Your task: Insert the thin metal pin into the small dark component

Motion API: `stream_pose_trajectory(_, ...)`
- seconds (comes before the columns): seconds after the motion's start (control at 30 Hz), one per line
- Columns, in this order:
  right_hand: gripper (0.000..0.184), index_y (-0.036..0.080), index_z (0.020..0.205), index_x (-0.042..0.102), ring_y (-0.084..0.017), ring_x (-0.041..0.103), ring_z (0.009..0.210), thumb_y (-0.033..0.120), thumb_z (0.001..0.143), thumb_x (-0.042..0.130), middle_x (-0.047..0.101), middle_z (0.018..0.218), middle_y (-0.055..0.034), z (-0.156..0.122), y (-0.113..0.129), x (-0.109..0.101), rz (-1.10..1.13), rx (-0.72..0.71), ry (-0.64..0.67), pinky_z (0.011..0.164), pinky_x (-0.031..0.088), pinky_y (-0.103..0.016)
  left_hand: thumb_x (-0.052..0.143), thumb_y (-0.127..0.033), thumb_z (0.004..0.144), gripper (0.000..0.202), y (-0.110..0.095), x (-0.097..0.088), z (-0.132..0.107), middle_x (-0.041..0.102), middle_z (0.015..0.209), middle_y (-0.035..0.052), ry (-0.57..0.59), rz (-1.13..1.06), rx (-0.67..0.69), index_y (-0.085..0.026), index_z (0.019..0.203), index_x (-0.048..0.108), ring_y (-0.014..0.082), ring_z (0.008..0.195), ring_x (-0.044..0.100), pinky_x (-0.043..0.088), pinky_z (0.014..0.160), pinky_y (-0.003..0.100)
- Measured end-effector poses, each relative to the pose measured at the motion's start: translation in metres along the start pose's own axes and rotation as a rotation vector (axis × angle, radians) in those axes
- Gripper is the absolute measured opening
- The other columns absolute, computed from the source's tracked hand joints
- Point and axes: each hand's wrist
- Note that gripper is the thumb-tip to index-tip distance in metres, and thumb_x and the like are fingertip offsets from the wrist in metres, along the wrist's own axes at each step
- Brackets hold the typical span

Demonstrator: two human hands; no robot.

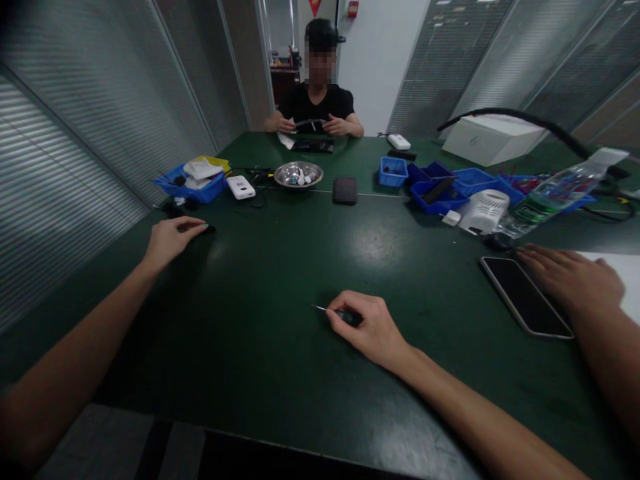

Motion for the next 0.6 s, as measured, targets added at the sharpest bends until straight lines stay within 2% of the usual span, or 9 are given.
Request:
stream_pose_trajectory(0.37, 0.017, 0.018, 0.089, 0.073, -0.013, 0.061, 0.063, 0.029, 0.097, 0.063, 0.070, 0.077, -0.0009, 0.000, -0.001, 0.000, -0.003, -0.001, -0.001, 0.058, 0.043, -0.026, 0.076, -0.045, 0.077, 0.035, 0.010, 0.013, 0.007, 0.079, 0.098, 0.0046, 0.021, -0.164, -0.207, -0.023, 0.104, 0.081, 0.0254, 0.091, 0.069, 0.051, 0.082, 0.035)
stream_pose_trajectory(0.6, 0.017, 0.019, 0.089, 0.072, -0.014, 0.062, 0.065, 0.031, 0.097, 0.063, 0.070, 0.078, -0.0008, 0.000, -0.002, 0.001, -0.004, 0.000, 0.010, 0.061, 0.044, -0.026, 0.075, -0.037, 0.078, 0.024, 0.005, 0.017, 0.008, 0.078, 0.090, 0.0043, -0.031, -0.144, -0.151, -0.022, 0.095, 0.082, 0.0249, 0.085, 0.068, 0.049, 0.080, 0.035)
Point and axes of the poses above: each hand's wrist, its own z-axis towards the middle knuckle, its own x-axis out of the palm, y = z × x
